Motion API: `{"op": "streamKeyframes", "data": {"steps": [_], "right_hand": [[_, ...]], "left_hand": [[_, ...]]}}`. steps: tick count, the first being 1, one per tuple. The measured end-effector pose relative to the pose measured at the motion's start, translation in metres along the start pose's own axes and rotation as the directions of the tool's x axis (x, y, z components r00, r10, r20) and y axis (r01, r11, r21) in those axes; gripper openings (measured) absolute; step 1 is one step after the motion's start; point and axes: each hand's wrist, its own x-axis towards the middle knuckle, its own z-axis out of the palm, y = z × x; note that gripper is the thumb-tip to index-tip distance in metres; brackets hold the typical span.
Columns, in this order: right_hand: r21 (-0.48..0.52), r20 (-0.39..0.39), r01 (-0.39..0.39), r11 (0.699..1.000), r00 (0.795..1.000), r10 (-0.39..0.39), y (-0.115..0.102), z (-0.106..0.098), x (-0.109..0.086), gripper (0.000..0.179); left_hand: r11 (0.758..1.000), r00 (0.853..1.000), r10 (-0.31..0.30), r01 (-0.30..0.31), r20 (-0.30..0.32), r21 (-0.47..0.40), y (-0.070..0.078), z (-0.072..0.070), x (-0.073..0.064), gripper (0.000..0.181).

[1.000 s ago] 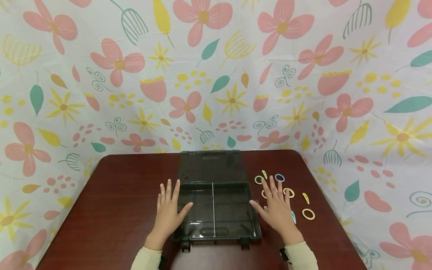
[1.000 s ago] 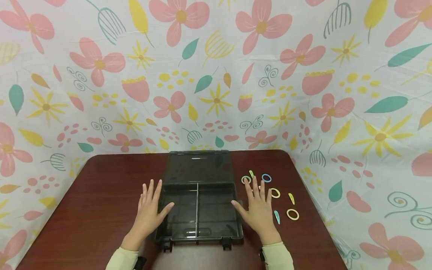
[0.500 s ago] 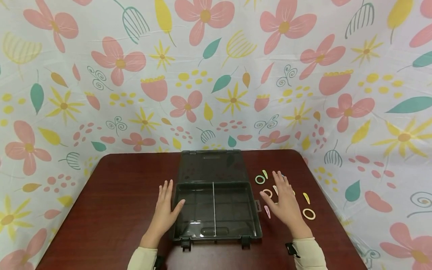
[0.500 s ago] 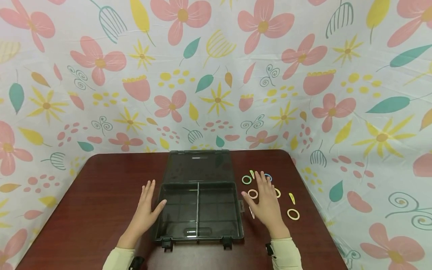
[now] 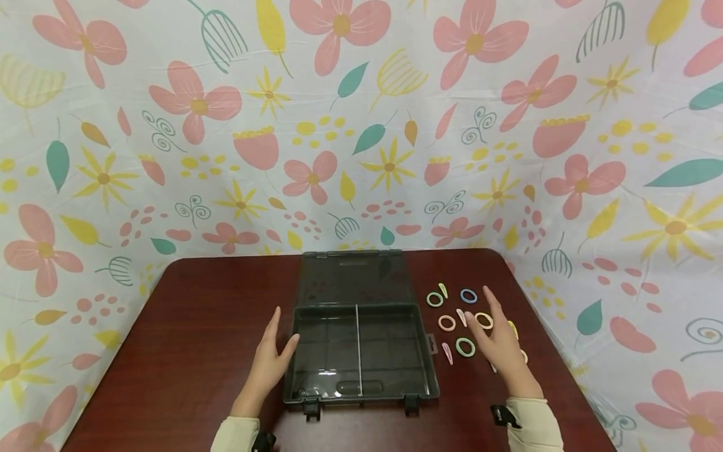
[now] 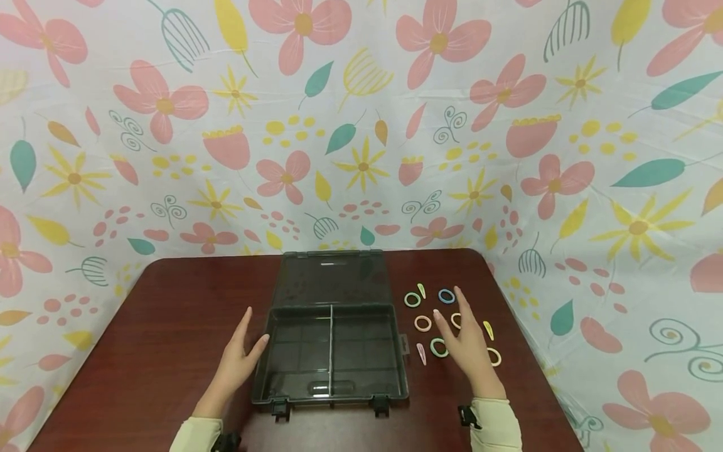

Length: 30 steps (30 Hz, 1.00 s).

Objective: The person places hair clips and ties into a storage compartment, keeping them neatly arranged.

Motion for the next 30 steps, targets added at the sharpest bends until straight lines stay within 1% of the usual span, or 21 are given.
{"op": "streamKeyframes", "data": {"steps": [5,7,10,12,15,19,21,23,26,28,30], "right_hand": [[0.076,0.017,-0.041,0.996,0.999,0.039,0.008,-0.007,-0.005,0.072],[0.088,0.019,-0.049,0.995,0.999,0.047,0.011,-0.007,-0.007,0.071],[0.107,0.011,-0.04,0.993,0.999,0.039,0.016,-0.007,-0.011,0.068],[0.133,0.008,-0.035,0.99,0.999,0.034,0.021,-0.006,-0.013,0.066],[0.175,0.018,-0.044,0.984,0.999,0.042,0.026,-0.004,-0.016,0.064],[0.222,0.04,-0.074,0.972,0.997,0.067,0.034,-0.001,-0.02,0.061],[0.248,0.054,-0.098,0.964,0.995,0.087,0.037,0.001,-0.022,0.06],[0.27,0.067,-0.113,0.956,0.993,0.099,0.04,0.002,-0.024,0.06],[0.296,0.091,-0.125,0.947,0.991,0.103,0.044,0.004,-0.027,0.061],[0.315,0.11,-0.116,0.942,0.99,0.085,0.045,0.006,-0.028,0.06],[0.319,0.133,-0.107,0.942,0.989,0.067,0.045,0.007,-0.029,0.061]], "left_hand": [[0.991,1.0,0.002,-0.005,-0.022,-0.131,-0.01,0.003,0.0,0.068],[0.981,1.0,-0.001,-0.004,-0.026,-0.194,-0.013,0.004,0.0,0.066],[0.965,0.999,-0.01,0.001,-0.032,-0.263,-0.016,0.005,-0.001,0.063],[0.953,0.999,-0.026,0.018,-0.024,-0.304,-0.017,0.005,-0.001,0.062],[0.935,0.998,-0.066,0.063,0.002,-0.35,-0.02,0.006,-0.002,0.061],[0.905,0.99,-0.134,0.141,0.047,-0.401,-0.022,0.007,-0.004,0.06],[0.892,0.983,-0.168,0.182,0.07,-0.414,-0.023,0.008,-0.005,0.059],[0.883,0.978,-0.188,0.21,0.092,-0.421,-0.025,0.009,-0.005,0.059],[0.876,0.972,-0.203,0.235,0.12,-0.421,-0.027,0.011,-0.006,0.058],[0.873,0.972,-0.195,0.233,0.13,-0.429,-0.028,0.012,-0.007,0.057],[0.868,0.97,-0.201,0.239,0.133,-0.436,-0.029,0.013,-0.007,0.055]]}}
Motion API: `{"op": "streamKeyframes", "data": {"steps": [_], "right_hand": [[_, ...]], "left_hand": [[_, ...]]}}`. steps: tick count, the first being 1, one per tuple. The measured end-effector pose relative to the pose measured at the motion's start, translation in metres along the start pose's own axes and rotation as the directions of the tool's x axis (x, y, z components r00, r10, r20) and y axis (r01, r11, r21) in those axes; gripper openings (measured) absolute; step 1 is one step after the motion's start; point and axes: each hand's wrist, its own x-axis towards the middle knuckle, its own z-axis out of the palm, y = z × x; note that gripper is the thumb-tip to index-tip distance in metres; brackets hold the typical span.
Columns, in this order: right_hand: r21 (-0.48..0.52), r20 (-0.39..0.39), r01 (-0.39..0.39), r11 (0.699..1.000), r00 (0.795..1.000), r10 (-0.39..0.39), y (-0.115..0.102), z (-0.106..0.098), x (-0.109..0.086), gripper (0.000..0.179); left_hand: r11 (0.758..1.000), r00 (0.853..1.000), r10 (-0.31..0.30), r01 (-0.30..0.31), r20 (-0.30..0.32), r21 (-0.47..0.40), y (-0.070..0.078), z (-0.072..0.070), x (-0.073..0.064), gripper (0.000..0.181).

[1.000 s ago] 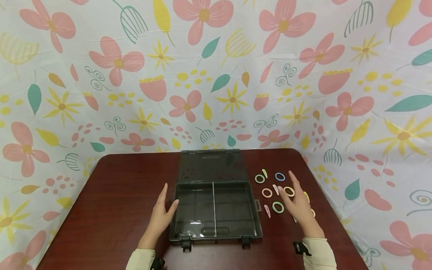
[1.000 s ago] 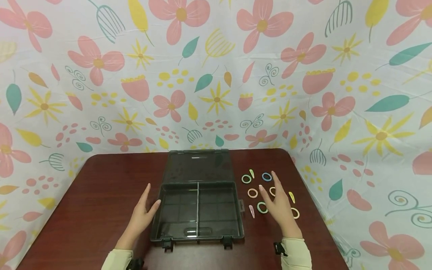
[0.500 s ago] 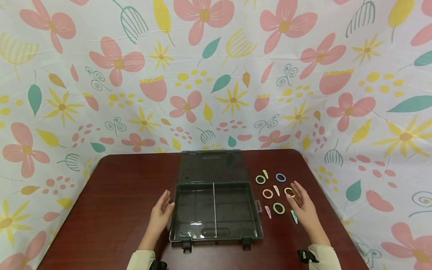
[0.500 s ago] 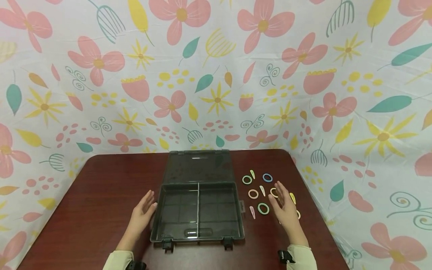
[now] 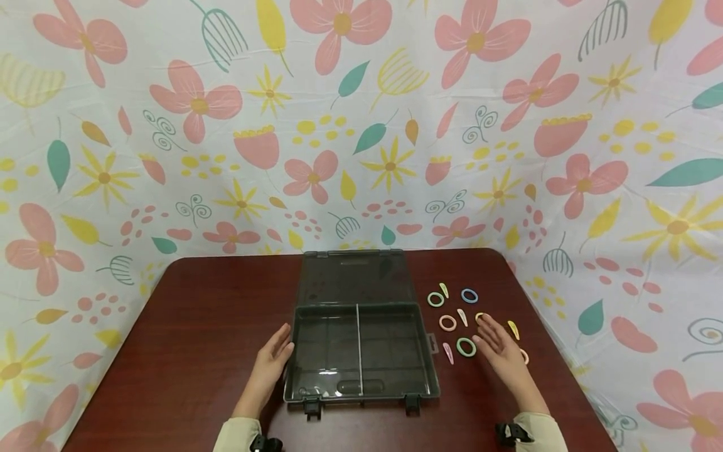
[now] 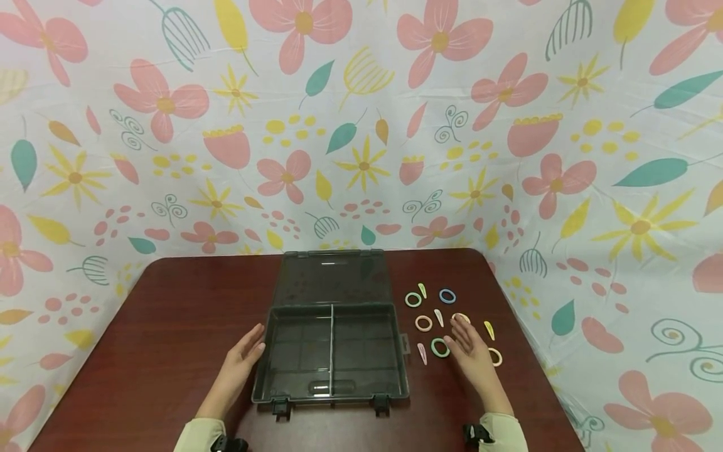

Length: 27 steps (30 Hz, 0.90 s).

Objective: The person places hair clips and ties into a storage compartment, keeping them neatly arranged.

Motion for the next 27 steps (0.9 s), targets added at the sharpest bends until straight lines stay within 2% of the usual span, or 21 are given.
{"op": "streamKeyframes", "data": {"steps": [3,7,12,20,27], "right_hand": [[0.003,0.036,-0.008,1.0,0.999,0.008,0.0,0.002,0.0,0.061],[0.0,0.053,-0.064,0.998,0.997,0.064,0.002,0.002,0.0,0.063],[0.018,0.065,-0.1,0.995,0.993,0.098,0.006,0.003,0.002,0.063],[0.001,0.057,-0.103,0.995,0.993,0.103,0.01,0.003,0.003,0.057],[-0.087,0.045,-0.098,0.991,0.994,0.103,0.019,0.003,0.005,0.05]], "left_hand": [[1.0,1.0,-0.014,0.014,0.008,-0.008,-0.002,0.001,0.0,0.054],[0.999,0.998,-0.052,0.052,0.026,-0.01,-0.003,0.001,-0.002,0.053],[0.998,0.998,-0.054,0.055,0.042,-0.021,-0.004,0.001,-0.004,0.053],[0.999,0.999,-0.047,0.047,0.028,-0.01,-0.007,0.001,-0.004,0.052],[0.998,0.998,-0.055,0.055,0.027,0.004,-0.007,0.002,-0.006,0.052]]}}
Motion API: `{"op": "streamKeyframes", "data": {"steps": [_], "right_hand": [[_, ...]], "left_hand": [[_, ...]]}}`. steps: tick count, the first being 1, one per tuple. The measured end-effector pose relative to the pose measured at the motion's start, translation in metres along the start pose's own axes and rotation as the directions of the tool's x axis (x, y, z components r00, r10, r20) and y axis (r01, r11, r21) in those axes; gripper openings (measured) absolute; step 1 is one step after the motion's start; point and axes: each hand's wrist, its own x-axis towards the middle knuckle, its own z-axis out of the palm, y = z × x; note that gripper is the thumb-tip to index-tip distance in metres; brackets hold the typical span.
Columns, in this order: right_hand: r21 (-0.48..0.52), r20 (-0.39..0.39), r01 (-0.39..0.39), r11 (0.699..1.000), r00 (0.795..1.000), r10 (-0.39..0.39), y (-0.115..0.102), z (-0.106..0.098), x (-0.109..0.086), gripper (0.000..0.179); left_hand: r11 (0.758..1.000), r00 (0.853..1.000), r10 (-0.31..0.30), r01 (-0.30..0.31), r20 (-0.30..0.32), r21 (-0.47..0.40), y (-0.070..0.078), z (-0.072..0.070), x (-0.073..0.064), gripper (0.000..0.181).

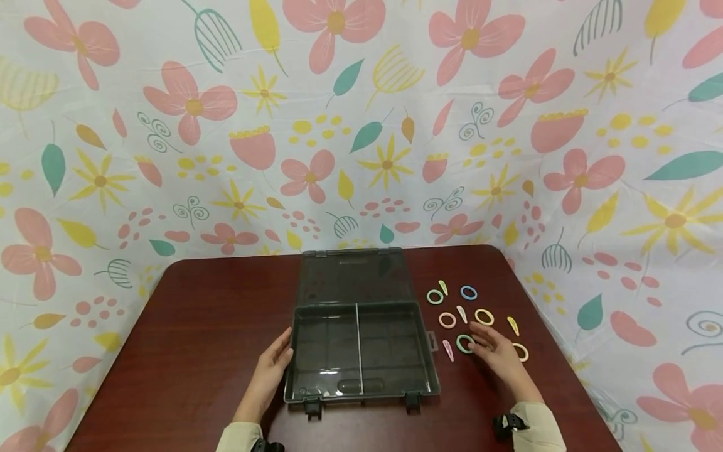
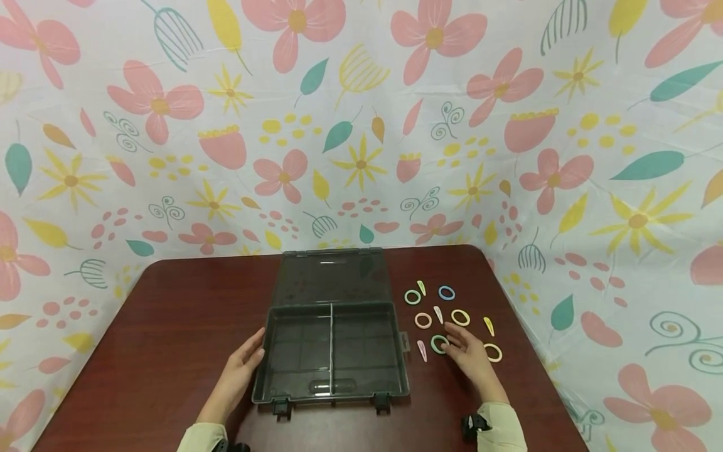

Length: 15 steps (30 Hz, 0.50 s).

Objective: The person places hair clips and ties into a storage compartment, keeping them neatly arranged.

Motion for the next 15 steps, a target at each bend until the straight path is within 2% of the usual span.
{"op": "streamKeyframes", "data": {"steps": [7,15], "right_hand": [[-0.014,-0.03,0.009,1.0,1.0,-0.009,0.0026,0.0037,0.0036,0.046],[-0.076,-0.03,-0.106,0.991,0.994,0.104,0.0044,0.0053,0.0055,0.045]], "left_hand": [[1.0,1.0,-0.001,0.001,0.002,-0.002,0.0001,-0.0006,0.0003,0.052],[1.0,1.0,-0.014,0.014,0.006,-0.022,-0.001,-0.0005,0.0011,0.052]]}}
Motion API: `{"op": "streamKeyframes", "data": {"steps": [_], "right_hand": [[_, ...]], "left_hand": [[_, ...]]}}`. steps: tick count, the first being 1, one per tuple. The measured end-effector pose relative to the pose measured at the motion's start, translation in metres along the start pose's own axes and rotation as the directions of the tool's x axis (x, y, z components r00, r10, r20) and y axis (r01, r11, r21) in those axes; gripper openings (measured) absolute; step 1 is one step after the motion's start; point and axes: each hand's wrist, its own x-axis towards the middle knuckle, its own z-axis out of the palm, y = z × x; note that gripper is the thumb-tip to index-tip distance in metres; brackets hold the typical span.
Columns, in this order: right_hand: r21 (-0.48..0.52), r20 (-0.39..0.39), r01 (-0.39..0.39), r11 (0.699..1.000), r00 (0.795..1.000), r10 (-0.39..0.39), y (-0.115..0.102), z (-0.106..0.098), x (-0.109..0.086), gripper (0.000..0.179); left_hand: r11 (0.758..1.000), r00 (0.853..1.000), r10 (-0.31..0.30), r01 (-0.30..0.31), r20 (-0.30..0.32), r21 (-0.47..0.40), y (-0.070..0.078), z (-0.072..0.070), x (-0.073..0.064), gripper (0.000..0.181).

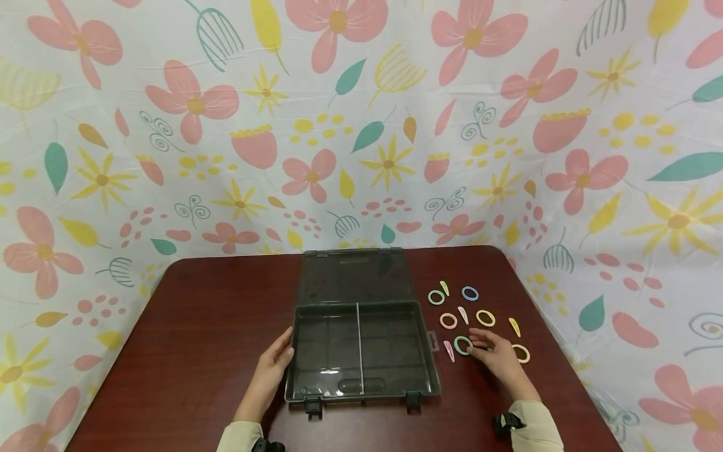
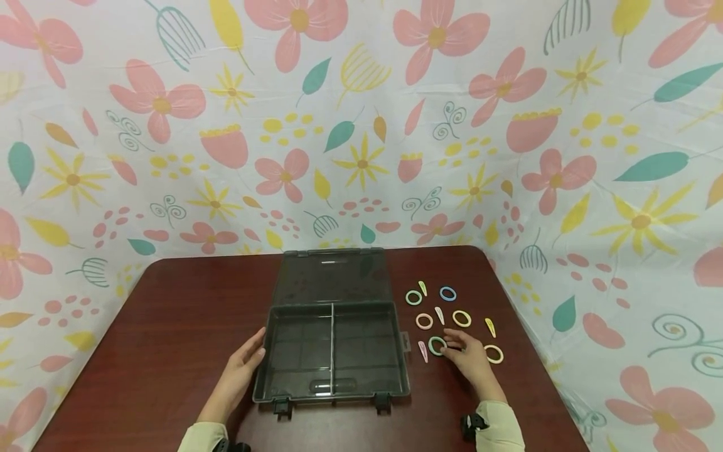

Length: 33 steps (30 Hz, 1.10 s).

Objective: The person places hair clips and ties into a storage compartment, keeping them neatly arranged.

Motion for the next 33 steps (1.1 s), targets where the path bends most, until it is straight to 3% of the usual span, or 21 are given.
{"op": "streamKeyframes", "data": {"steps": [10,19,26,33], "right_hand": [[-0.127,-0.056,-0.043,0.991,0.998,0.036,-0.001,0.002,0.005,0.027],[-0.185,-0.098,-0.061,0.981,0.994,0.043,-0.005,0.003,0.006,0.015],[-0.178,-0.123,-0.096,0.979,0.99,0.075,-0.008,0.002,0.004,0.015],[-0.112,-0.179,-0.062,0.992,0.983,0.041,-0.018,-0.003,0.006,0.017]], "left_hand": [[1.0,1.0,0.002,-0.001,0.023,-0.026,-0.002,0.0,-0.001,0.054],[1.0,1.0,0.01,-0.01,0.007,-0.004,-0.003,0.0,0.0,0.053],[1.0,1.0,0.016,-0.016,0.004,-0.004,-0.007,0.0,0.001,0.052],[1.0,1.0,0.023,-0.023,-0.017,0.002,-0.007,0.0,0.001,0.051]]}}
